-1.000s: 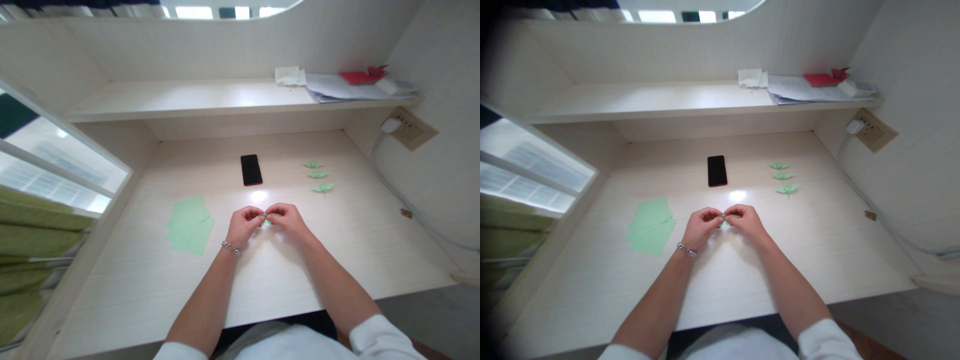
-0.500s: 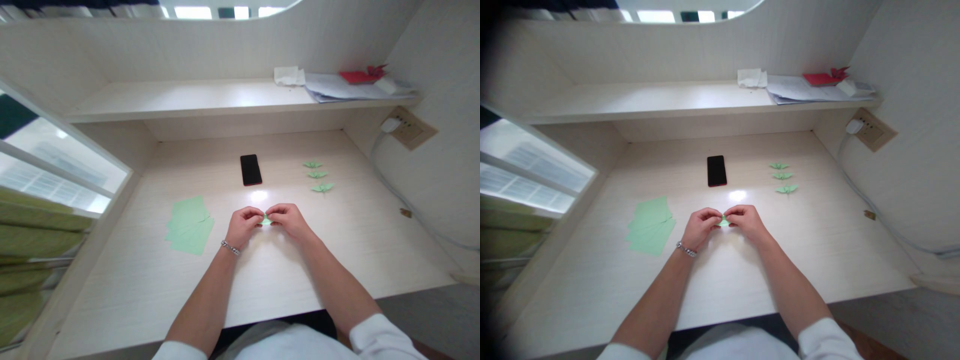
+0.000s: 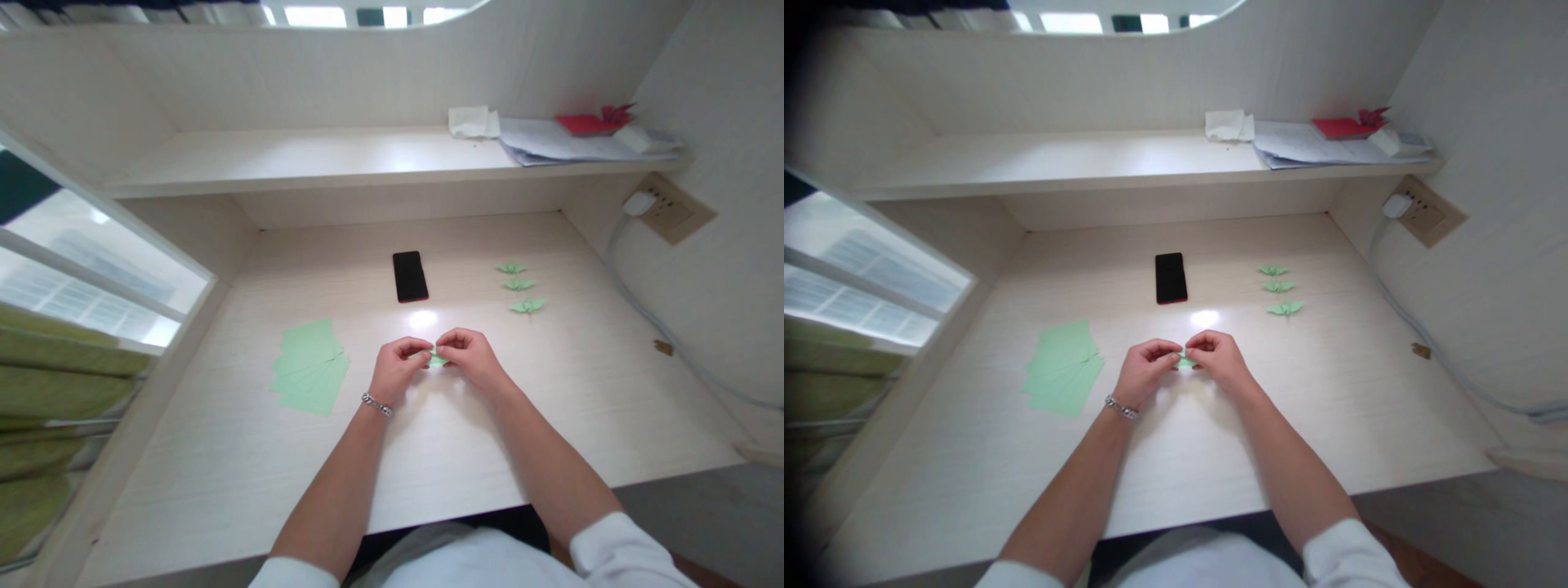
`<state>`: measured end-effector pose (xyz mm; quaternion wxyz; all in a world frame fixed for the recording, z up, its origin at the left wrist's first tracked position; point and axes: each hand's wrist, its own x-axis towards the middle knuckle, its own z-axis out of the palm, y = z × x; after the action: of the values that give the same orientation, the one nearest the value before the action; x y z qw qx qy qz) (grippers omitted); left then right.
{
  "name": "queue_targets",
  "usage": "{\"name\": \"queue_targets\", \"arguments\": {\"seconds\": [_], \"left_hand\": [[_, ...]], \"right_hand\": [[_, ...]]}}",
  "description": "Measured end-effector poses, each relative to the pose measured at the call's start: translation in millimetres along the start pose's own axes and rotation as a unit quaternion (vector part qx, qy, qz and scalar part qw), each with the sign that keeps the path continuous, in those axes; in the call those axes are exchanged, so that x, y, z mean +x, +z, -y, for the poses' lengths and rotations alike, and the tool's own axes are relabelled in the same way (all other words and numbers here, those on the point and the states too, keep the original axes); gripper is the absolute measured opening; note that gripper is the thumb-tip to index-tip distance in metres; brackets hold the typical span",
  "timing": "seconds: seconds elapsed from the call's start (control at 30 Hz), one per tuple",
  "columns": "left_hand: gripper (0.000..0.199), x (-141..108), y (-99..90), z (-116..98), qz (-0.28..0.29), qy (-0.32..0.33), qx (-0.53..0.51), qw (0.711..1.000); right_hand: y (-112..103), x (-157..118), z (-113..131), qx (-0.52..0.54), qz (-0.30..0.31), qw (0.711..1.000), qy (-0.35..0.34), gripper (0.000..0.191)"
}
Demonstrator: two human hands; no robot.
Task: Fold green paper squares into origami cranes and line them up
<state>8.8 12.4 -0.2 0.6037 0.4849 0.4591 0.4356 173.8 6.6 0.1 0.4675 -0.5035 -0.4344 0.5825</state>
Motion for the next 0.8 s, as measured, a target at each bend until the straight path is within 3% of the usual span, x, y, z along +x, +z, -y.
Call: {"name": "queue_targets", "arguments": {"seconds": [0.27,0.8], "left_hand": [[0.028,1.8,-1.4,4.4,-0.003,-0.020,-0.026,0.999],[0.028,1.2,0.4,2.5,-0.032,-0.020,-0.044,0.998]], "right_hand": [[0.2,-0.3,1.0,-0.040,-0.003,0.999,-0.012,0.022],[3.4,-0.5,1.6,-0.002,-0.010,1.000,0.005,0.022]]}}
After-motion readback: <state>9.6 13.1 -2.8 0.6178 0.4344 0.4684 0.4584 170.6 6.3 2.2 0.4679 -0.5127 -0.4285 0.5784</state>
